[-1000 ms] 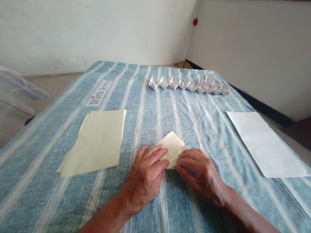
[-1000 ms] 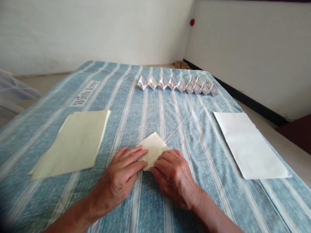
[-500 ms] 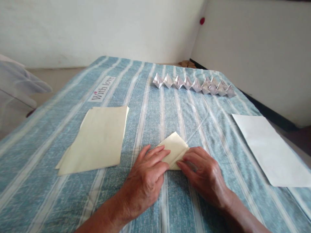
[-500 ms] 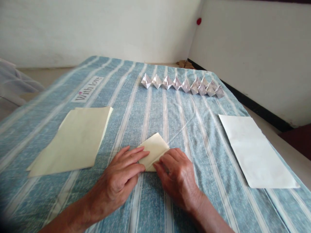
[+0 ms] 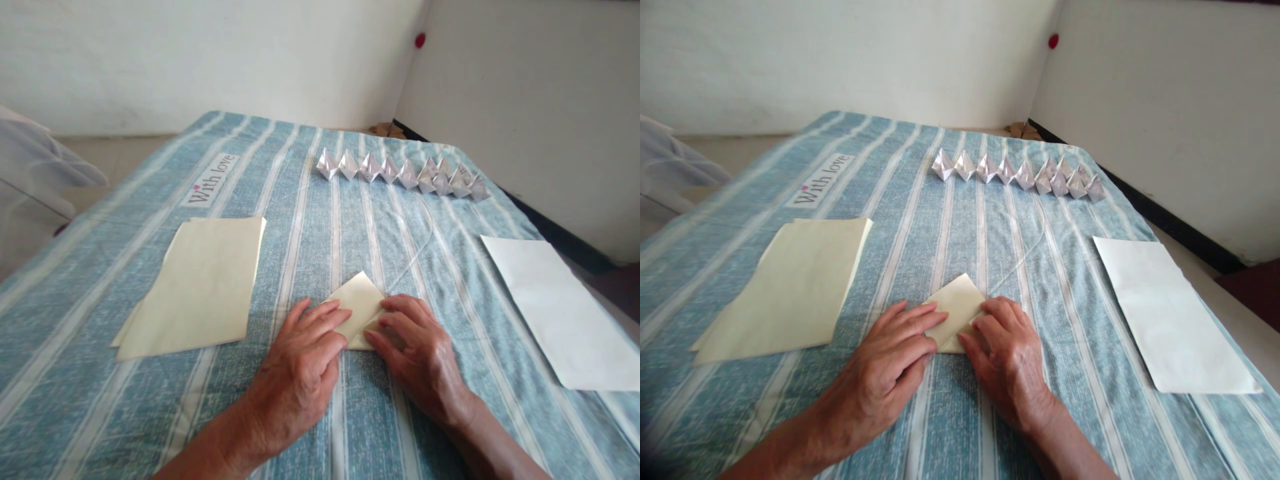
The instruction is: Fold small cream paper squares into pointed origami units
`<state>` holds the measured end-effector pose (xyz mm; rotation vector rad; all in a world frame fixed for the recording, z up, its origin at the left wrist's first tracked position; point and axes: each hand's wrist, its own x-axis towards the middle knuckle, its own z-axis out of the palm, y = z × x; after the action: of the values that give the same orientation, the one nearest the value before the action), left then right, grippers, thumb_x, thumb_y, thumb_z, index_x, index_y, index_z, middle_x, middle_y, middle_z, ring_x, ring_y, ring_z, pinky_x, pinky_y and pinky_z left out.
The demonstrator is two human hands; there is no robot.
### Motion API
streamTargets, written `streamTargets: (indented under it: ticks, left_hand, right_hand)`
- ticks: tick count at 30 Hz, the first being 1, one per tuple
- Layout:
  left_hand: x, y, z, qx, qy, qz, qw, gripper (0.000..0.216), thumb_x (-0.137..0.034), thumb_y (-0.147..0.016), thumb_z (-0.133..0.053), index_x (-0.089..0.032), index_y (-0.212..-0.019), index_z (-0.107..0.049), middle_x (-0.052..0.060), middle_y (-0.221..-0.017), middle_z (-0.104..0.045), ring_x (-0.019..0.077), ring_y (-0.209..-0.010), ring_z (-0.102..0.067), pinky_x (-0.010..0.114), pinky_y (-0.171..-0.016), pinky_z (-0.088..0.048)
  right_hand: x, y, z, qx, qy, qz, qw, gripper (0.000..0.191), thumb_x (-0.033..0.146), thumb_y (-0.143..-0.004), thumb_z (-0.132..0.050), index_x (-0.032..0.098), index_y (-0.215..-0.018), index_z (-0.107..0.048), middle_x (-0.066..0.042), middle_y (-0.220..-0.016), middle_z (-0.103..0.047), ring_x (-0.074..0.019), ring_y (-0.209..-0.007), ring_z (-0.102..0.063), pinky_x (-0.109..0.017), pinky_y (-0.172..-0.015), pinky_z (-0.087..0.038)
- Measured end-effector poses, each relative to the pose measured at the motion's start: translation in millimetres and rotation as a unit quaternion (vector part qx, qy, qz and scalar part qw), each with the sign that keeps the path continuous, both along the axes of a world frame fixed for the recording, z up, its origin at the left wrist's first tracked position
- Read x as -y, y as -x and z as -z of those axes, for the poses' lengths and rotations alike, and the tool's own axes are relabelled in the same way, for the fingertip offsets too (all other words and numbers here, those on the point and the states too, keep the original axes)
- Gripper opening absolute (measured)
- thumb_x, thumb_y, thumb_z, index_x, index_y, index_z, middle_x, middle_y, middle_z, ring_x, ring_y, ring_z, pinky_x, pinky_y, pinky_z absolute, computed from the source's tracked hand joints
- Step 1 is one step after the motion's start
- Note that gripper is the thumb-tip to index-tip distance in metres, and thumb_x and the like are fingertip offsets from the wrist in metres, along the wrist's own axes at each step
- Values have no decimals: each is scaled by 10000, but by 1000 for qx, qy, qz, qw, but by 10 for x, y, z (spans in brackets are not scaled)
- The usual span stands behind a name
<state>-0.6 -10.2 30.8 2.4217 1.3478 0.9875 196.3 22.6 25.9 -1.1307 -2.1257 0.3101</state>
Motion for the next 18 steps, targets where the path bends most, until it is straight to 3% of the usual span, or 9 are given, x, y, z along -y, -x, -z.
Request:
streamTargets:
  ticks: [6,10,15,18]
  left_hand:
    - [-3,-16,-45,-17,-19,-7,1000,239,-13,-858,-444,-166,-829,-625,114,-1118,-719,285,-1137,-629,596,-980,-460]
    - [124,-113,-64,-47,-76,-34,995,247,-28,-860,-443,-128,-887,-667,150,-1062,-727,305,-1063,-664,584,-947,-501]
    - [446,-358,56,-45,-139,3,989,262,-28,-886,-431,-123,-870,-675,113,-979,-751,252,-1042,-683,436,-978,-530]
    - [544,-463,144,-44,-156,12,987,260,-24,-889,-435,-127,-873,-673,113,-1043,-745,247,-1100,-662,395,-974,-540]
  right_hand:
    - [0,-11,13,16,5,5,1000,74,169,-876,-639,173,-802,-633,-89,-968,-650,-229,-910,-597,-416,-805,-526]
    - [1,-14,17,23,6,7,1000,79,191,-888,-623,184,-811,-635,-87,-969,-655,-234,-926,-602,-419,-805,-532]
    - [6,-10,20,29,3,10,1000,74,196,-889,-621,183,-818,-638,-91,-980,-656,-240,-926,-603,-425,-805,-529]
    - [6,-9,17,30,2,5,1000,62,179,-877,-630,176,-817,-640,-97,-990,-652,-240,-927,-600,-421,-810,-525]
